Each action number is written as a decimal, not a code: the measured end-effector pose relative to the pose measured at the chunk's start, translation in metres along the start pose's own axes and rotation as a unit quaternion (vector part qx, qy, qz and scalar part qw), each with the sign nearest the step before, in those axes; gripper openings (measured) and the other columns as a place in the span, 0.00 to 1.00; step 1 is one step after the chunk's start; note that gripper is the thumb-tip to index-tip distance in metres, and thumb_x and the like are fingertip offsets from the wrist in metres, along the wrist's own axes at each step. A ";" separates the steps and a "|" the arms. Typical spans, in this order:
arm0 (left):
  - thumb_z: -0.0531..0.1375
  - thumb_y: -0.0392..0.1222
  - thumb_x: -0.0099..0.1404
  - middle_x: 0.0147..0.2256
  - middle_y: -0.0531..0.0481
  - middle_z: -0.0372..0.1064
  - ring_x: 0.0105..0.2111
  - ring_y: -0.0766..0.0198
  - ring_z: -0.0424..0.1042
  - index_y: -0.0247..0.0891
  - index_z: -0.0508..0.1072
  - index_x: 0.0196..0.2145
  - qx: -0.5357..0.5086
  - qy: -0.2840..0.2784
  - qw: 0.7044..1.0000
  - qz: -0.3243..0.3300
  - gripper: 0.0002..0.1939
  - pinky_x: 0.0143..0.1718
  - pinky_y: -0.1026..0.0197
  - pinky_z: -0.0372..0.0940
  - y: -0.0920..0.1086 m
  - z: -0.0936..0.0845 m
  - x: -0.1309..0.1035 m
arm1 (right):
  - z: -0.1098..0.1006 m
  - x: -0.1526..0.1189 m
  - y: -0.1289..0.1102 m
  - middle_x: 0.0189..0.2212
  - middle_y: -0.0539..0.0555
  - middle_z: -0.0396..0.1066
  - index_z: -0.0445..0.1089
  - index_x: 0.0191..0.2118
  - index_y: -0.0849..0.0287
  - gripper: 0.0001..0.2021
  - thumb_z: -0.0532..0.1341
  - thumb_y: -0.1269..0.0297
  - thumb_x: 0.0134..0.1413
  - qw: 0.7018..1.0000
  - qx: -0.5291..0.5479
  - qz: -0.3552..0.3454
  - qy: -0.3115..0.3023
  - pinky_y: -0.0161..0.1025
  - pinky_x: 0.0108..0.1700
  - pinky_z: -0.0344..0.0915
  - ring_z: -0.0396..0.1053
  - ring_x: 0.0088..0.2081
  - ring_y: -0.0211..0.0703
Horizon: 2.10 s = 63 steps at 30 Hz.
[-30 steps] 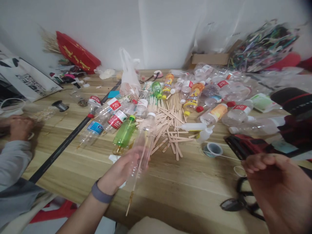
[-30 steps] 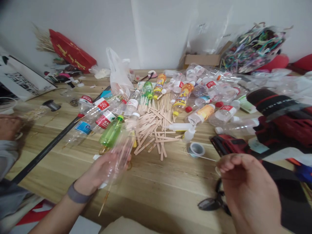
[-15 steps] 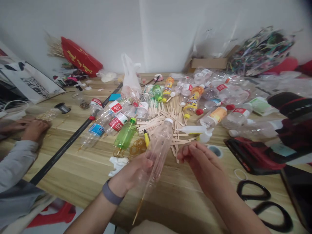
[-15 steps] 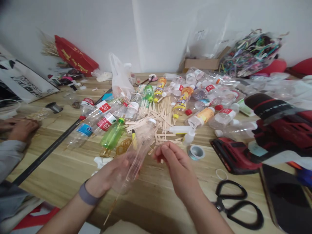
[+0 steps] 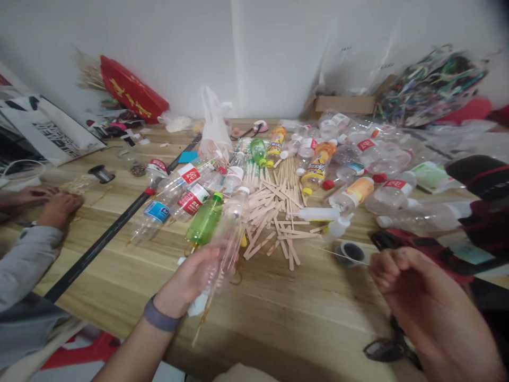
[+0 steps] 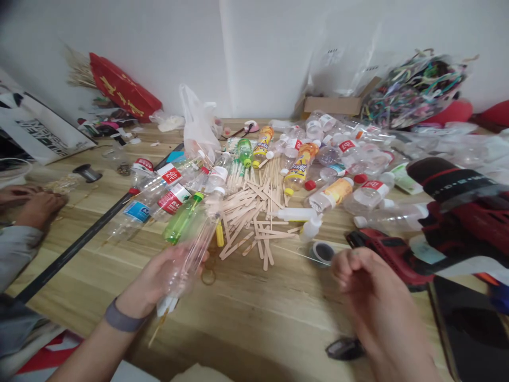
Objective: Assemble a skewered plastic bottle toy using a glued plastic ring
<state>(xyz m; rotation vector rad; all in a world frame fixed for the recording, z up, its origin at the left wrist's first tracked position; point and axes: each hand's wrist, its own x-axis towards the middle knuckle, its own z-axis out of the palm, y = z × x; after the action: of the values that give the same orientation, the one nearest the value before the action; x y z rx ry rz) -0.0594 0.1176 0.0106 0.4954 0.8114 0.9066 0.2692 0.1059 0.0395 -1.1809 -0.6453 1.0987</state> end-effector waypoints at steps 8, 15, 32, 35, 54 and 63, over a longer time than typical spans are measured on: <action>0.70 0.42 0.52 0.34 0.46 0.76 0.33 0.62 0.74 0.35 0.77 0.39 0.016 -0.038 0.999 -0.012 0.17 0.36 0.61 0.68 -0.006 0.009 0.003 | 0.005 -0.004 0.002 0.17 0.49 0.58 0.67 0.17 0.54 0.15 0.70 0.53 0.41 0.999 -0.017 -0.039 -0.015 0.38 0.23 0.57 0.57 0.23 0.40; 0.69 0.46 0.53 0.32 0.48 0.74 0.31 0.63 0.71 0.37 0.77 0.39 0.055 -0.073 0.995 -0.030 0.17 0.35 0.60 0.66 -0.014 0.025 0.004 | 0.062 -0.023 0.015 0.20 0.49 0.64 0.71 0.21 0.55 0.15 0.69 0.51 0.48 0.987 0.015 -0.027 -0.160 0.37 0.28 0.59 0.60 0.25 0.40; 0.69 0.40 0.53 0.35 0.49 0.76 0.34 0.62 0.73 0.38 0.79 0.40 0.058 -0.064 0.995 -0.040 0.15 0.37 0.63 0.66 -0.003 0.014 -0.005 | 0.019 -0.019 0.020 0.19 0.48 0.59 0.65 0.19 0.55 0.20 0.64 0.49 0.55 0.982 -0.093 -0.054 -0.156 0.39 0.28 0.53 0.56 0.25 0.41; 0.68 0.41 0.53 0.36 0.46 0.77 0.34 0.61 0.74 0.36 0.79 0.40 0.033 -0.031 0.999 -0.007 0.15 0.37 0.62 0.68 0.008 0.002 -0.008 | 0.000 -0.012 0.012 0.17 0.48 0.57 0.65 0.17 0.55 0.21 0.67 0.48 0.49 0.988 -0.091 -0.068 -0.103 0.37 0.25 0.54 0.55 0.23 0.40; 0.70 0.48 0.51 0.31 0.51 0.70 0.27 0.66 0.67 0.39 0.77 0.43 0.103 -0.158 0.980 -0.057 0.22 0.29 0.65 0.63 -0.003 0.042 -0.004 | 0.067 -0.031 0.030 0.29 0.53 0.77 0.76 0.39 0.53 0.13 0.55 0.56 0.60 0.887 -0.322 -0.115 -0.312 0.41 0.32 0.65 0.71 0.29 0.46; 0.72 0.44 0.45 0.34 0.51 0.72 0.32 0.66 0.68 0.34 0.76 0.39 0.136 -0.104 0.984 -0.050 0.23 0.32 0.67 0.62 -0.005 0.033 0.000 | 0.033 -0.030 0.023 0.22 0.49 0.68 0.74 0.35 0.55 0.15 0.50 0.62 0.61 0.854 -0.412 -0.128 -0.291 0.36 0.27 0.61 0.64 0.24 0.41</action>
<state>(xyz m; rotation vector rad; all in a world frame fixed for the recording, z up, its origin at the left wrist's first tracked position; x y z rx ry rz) -0.0304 0.1134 0.0271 0.7683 0.7644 0.6414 0.2220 0.0907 0.0315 -1.4027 -1.8307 0.9565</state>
